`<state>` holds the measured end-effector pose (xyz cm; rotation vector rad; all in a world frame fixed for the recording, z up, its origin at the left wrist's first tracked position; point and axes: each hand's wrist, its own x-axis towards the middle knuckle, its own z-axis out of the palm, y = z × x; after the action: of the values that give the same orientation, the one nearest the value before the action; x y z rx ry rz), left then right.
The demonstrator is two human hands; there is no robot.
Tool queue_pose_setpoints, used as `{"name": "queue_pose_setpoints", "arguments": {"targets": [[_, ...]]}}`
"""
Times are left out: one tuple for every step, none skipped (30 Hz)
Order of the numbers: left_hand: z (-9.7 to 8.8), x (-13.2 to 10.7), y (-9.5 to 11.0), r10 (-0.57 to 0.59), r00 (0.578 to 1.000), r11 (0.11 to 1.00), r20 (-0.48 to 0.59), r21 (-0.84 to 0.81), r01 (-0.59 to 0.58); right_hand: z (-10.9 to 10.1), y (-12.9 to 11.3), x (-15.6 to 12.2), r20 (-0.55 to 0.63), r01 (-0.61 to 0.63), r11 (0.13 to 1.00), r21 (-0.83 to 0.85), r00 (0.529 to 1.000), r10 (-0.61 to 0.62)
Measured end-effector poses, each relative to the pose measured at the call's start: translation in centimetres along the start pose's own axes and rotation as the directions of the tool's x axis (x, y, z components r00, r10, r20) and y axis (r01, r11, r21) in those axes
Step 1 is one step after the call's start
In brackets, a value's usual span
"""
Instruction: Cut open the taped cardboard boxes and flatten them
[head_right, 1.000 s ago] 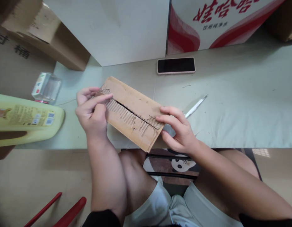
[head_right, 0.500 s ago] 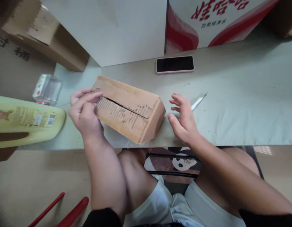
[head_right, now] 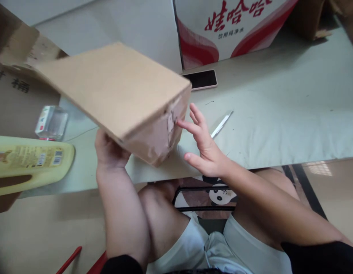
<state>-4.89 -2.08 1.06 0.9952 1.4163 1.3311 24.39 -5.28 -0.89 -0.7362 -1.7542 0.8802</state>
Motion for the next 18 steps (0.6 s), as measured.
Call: {"name": "queue_pose_setpoints", "arguments": {"targets": [[0.5, -0.2, 0.2, -0.074, 0.994, 0.997, 0.078, -0.032, 0.076, -0.2, 0.1, 0.0, -0.007, -0.009, 1.0, 0.004, 1.0, 0.009], [0.9, -0.4, 0.5, -0.154, 0.976, 0.984, 0.156, -0.059, 0.165, -0.3, 0.2, 0.1, -0.014, -0.028, 0.999, 0.018, 0.999, 0.029], [1.2, -0.7, 0.6, -0.221, 0.947, 0.967, 0.235, -0.071, 0.243, -0.5, 0.4, 0.1, -0.025, -0.046, 0.998, 0.04, 0.999, 0.047], [1.5, -0.9, 0.8, -0.262, 0.913, 0.953, 0.312, -0.066, 0.296, -0.7, 0.5, 0.2, -0.041, -0.054, 0.996, 0.066, 0.998, 0.057], [1.7, -1.1, 0.8, -0.294, 0.873, 0.94, 0.389, -0.048, 0.338, -0.9, 0.6, 0.2, -0.056, -0.052, 0.995, 0.089, 0.997, 0.057], [1.9, -1.3, 0.8, -0.324, 0.827, 0.927, 0.459, -0.022, 0.375, -1.1, 0.6, 0.3, -0.063, -0.048, 0.994, 0.101, 0.997, 0.054], [2.1, -1.4, 0.8, -0.35, 0.78, 0.914, 0.518, 0.009, 0.405, -1.3, 0.5, 0.4, -0.063, -0.049, 0.993, 0.103, 0.996, 0.055], [2.3, -1.6, 0.8, -0.371, 0.741, 0.905, 0.56, 0.04, 0.423, -1.5, 0.4, 0.5, -0.063, -0.055, 0.993, 0.1, 0.996, 0.061], [2.5, -1.7, 0.8, -0.386, 0.715, 0.899, 0.583, 0.066, 0.432, -1.6, 0.2, 0.6, -0.062, -0.066, 0.993, 0.099, 0.995, 0.072], [2.7, -1.9, 0.8, -0.399, 0.703, 0.896, 0.589, 0.087, 0.435, -1.8, 0.0, 0.7, -0.065, -0.079, 0.991, 0.104, 0.994, 0.086], [2.9, -2.0, 0.8, -0.412, 0.699, 0.893, 0.585, 0.106, 0.437, -1.9, -0.1, 0.7, -0.072, -0.089, 0.989, 0.119, 0.993, 0.098], [3.1, -2.1, 0.8, -0.426, 0.7, 0.889, 0.573, 0.123, 0.441, -2.0, -0.2, 0.7, -0.077, -0.096, 0.986, 0.137, 0.991, 0.107], [3.3, -2.1, 0.8, -0.442, 0.702, 0.884, 0.557, 0.138, 0.447, -2.0, -0.3, 0.7, -0.077, -0.102, 0.983, 0.152, 0.99, 0.114], [3.5, -2.1, 0.7, -0.46, 0.705, 0.877, 0.54, 0.154, 0.455, -2.1, -0.3, 0.7, -0.076, -0.111, 0.98, 0.163, 0.989, 0.125], [3.6, -2.1, 0.6, -0.473, 0.708, 0.872, 0.524, 0.167, 0.46, -2.2, -0.4, 0.7, -0.073, -0.125, 0.978, 0.167, 0.988, 0.138], [3.7, -2.1, 0.6, -0.482, 0.711, 0.869, 0.512, 0.179, 0.461, -2.2, -0.4, 0.7, -0.072, -0.139, 0.976, 0.167, 0.986, 0.153], [3.8, -2.1, 0.4, -0.486, 0.713, 0.869, 0.505, 0.192, 0.457, -2.3, -0.4, 0.8, -0.071, -0.153, 0.974, 0.166, 0.983, 0.167], [3.9, -2.0, 0.3, -0.483, 0.718, 0.873, 0.502, 0.206, 0.443, -2.4, -0.5, 0.8, -0.075, -0.162, 0.973, 0.165, 0.981, 0.177]]}}
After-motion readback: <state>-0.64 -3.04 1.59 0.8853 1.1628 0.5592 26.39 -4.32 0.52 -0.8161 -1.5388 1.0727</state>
